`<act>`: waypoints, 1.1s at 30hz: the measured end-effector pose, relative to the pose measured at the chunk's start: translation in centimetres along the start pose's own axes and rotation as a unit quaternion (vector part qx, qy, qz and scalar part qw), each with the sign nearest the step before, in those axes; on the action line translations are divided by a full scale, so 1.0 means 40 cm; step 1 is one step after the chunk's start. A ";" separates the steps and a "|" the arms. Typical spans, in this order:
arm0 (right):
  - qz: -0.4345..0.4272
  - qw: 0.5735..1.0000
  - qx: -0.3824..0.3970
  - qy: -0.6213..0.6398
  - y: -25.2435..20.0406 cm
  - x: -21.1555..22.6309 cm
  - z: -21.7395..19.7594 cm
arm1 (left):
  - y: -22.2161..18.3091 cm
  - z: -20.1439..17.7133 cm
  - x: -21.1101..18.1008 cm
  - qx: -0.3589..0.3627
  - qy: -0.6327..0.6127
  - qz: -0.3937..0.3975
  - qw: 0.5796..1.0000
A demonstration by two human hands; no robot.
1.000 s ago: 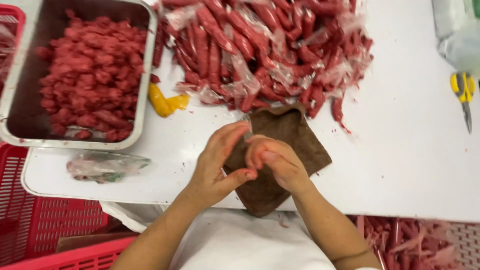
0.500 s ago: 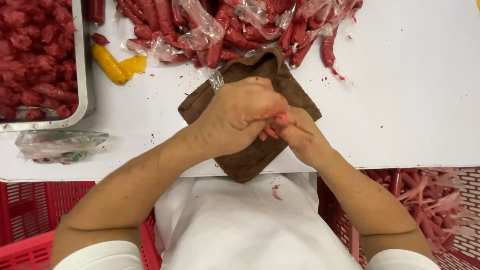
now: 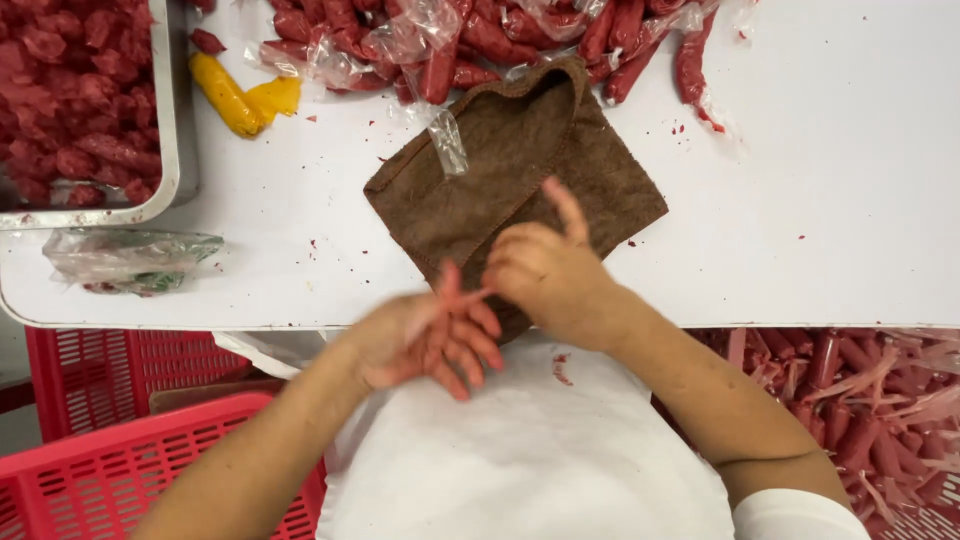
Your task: A person is manually separating small sausages from a large pile on a production table.
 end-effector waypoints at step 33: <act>0.243 0.556 -0.161 0.778 -0.073 0.074 -0.085 | 0.079 0.196 -0.108 0.127 0.439 0.494 0.740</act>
Point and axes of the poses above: each hand's wrist, its own y-axis towards the middle knuckle, its own z-axis out of the palm, x = y × z, the point moved 4 cm from there along y, towards the middle knuckle, and after that the axes turned 8 degrees about z, right-handed, at the moved point
